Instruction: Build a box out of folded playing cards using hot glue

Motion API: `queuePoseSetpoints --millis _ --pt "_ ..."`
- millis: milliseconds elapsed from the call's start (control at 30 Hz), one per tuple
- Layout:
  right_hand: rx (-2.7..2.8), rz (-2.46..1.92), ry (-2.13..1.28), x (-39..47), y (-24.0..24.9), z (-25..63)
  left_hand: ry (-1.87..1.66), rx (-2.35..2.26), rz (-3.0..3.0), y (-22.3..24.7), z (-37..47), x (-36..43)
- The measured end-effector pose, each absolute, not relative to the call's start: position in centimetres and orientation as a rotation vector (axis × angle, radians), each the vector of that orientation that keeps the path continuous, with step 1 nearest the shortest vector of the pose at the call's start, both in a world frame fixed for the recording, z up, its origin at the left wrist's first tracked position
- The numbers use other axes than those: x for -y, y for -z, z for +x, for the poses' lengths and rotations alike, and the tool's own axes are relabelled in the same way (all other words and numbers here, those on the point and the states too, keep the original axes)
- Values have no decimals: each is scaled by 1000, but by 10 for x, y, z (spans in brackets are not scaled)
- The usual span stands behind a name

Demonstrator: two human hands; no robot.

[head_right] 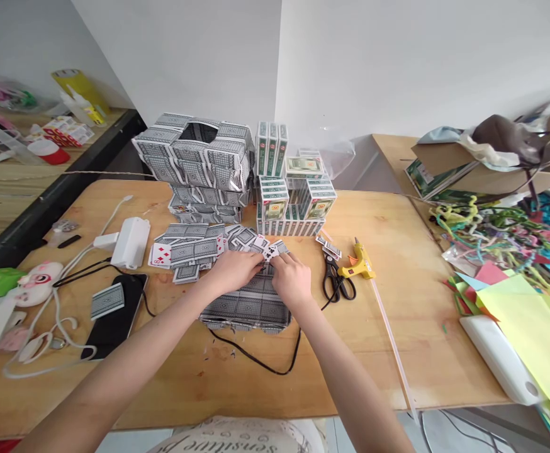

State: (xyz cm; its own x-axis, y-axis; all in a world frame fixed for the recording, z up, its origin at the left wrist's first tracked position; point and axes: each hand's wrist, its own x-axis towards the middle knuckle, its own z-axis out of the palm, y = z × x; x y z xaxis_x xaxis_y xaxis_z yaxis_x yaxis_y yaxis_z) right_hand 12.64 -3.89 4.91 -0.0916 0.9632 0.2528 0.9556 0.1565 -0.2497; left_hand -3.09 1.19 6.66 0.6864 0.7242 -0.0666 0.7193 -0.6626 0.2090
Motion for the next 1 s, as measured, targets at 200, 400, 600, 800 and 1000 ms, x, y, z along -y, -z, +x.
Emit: queuePoseSetpoints --millis 200,400,600,800,1000 --pt "1986 -1874 -160 39 -50 129 -64 -1180 2605 -65 -34 -14" --pt "1951 -2048 -183 39 -54 125 -33 -1218 2567 -63 -34 -16" --pt "1806 -1917 -298 37 -62 136 -46 -1217 2511 -67 -35 -18" --pt "1109 -1905 -440 69 -73 169 -109 -1082 2515 -84 -27 -20" --pt "835 -1655 -870 119 -54 149 -52 -1074 2605 -89 -11 -30"
